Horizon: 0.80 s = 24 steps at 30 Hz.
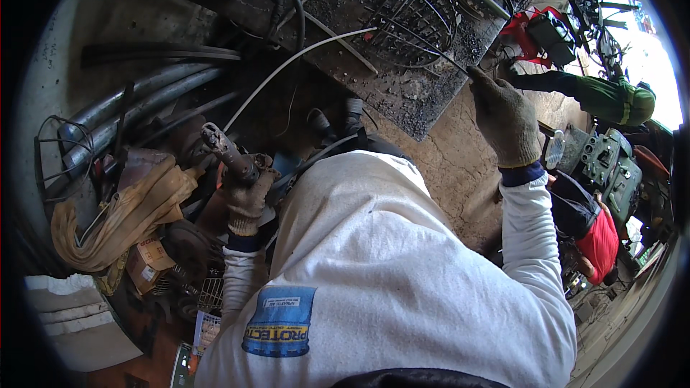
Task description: The person welds components of a curved metal frame assembly using a welding torch and hammer.
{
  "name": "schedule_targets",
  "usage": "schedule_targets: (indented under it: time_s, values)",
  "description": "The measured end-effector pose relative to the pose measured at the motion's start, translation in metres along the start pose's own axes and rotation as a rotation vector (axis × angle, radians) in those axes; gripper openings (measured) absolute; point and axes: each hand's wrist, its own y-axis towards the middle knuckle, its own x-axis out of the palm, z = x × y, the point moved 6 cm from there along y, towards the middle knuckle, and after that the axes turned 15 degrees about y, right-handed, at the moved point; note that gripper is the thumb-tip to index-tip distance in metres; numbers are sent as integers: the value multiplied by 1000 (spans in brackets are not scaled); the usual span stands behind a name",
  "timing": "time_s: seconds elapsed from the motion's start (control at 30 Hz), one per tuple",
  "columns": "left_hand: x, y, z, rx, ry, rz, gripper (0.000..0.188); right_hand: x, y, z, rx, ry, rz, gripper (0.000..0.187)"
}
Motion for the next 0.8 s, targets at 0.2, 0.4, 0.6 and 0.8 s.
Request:
schedule_targets:
  time_s: [0.2, 0.4, 0.6, 0.8]
  values:
    - [0, 0, 13, 37, 6, 0, 26, 0, 0, 0, 15, -3, -8, 30]
    - [-1, 1, 16, 24, 72, 7, 26, 0, 1, 0, 49, 3, -57, 31]
    - [2, 4, -4, -25, -34, -4, 25, -1, 1, -3, 113, 1, -101, 31]
    - [2, 4, -24, 28, 27, -105, 45, 0, -1, 1, 12, -2, -2, 30]
